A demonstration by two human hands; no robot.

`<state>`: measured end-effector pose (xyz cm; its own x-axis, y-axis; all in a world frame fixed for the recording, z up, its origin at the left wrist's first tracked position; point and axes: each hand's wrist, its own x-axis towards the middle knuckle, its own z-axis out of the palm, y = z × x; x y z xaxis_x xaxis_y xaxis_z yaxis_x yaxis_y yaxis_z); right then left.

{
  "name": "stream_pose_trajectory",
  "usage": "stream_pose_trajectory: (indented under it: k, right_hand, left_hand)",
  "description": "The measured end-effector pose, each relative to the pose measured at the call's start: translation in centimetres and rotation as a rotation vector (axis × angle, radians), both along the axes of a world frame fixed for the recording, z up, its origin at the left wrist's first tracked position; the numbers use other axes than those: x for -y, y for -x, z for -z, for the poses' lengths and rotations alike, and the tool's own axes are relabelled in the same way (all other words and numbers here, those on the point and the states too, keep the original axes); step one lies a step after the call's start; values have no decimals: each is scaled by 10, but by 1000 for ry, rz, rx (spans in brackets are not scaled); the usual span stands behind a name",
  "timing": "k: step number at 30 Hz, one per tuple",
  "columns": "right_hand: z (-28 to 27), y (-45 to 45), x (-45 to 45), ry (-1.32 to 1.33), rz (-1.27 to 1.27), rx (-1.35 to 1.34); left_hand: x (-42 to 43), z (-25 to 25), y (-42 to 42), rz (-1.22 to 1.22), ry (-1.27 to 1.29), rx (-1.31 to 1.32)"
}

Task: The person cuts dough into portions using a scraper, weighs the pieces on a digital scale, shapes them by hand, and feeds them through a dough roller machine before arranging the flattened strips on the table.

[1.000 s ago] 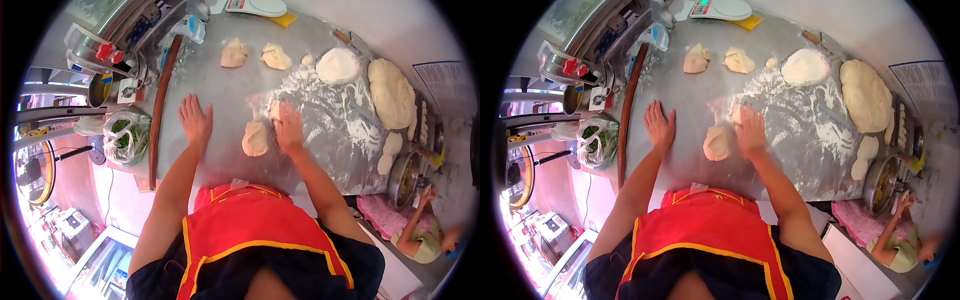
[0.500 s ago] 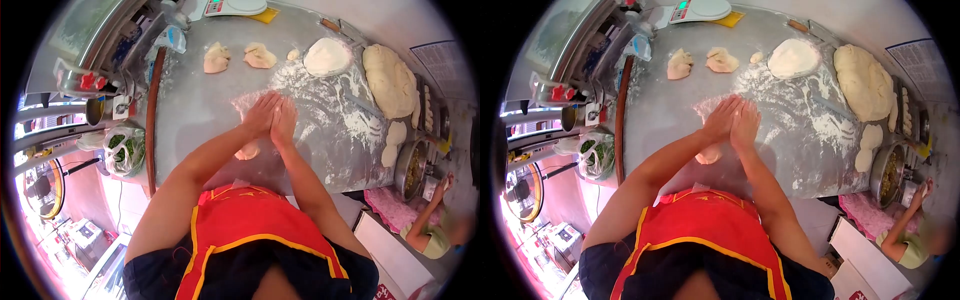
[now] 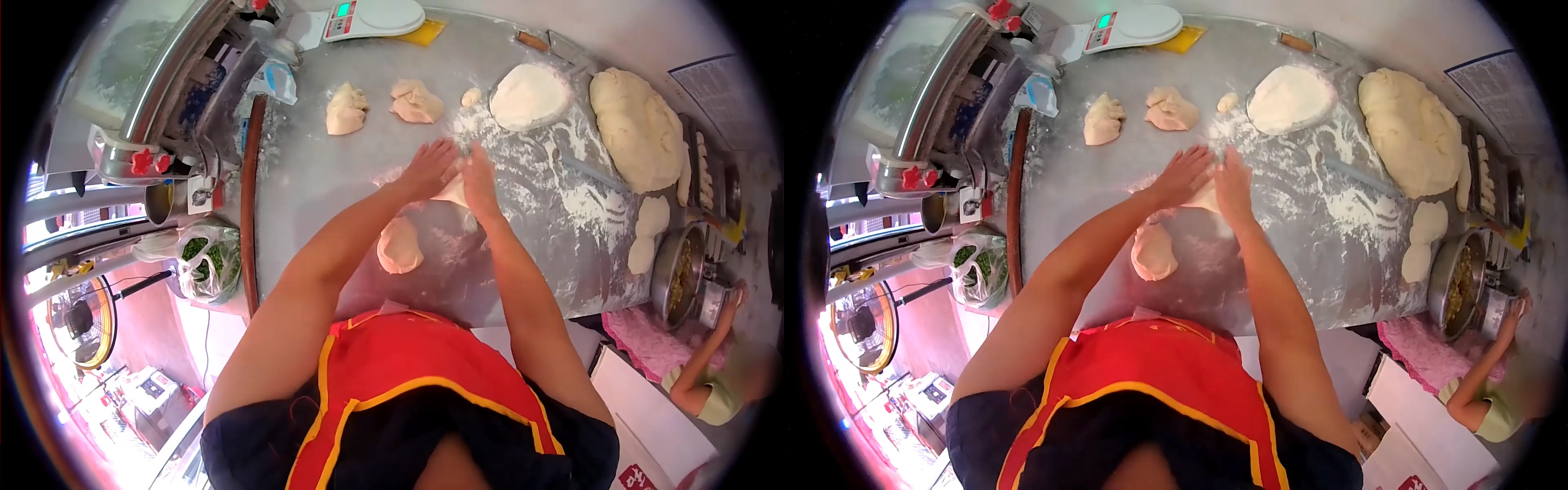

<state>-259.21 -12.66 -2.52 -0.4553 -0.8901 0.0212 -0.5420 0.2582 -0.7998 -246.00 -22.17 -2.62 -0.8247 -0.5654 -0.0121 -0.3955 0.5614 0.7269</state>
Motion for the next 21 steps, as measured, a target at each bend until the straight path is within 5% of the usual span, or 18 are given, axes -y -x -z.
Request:
stream_pose_trajectory:
  k: [2, 5, 6, 10, 15, 18, 21]
  right_hand:
    - [-7, 8, -13, 30, 127, 400]
    - [-37, 5, -29, -254, 58, 101]
    - [-20, 4, -36, -4, -64, -253]
    - [-5, 12, -50, -86, -11, -59]
    - [-13, 31, -40, -388, -75, 319]
    - [-89, 3, -40, -354, 42, 181]
    - [-71, -1, -59, 86, -214, -243]
  left_hand:
    - [-3, -26, -8, -284, -396, -211]
    - [8, -25, -27, -353, -271, 186]
    - [-2, -27, -33, -261, -173, 162]
    - [-40, -18, -31, -239, 214, 73]
    - [-11, -47, -19, -115, -355, 301]
    - [0, -80, -36, -22, -257, 176]
    - [-13, -72, -56, 53, 0, 27]
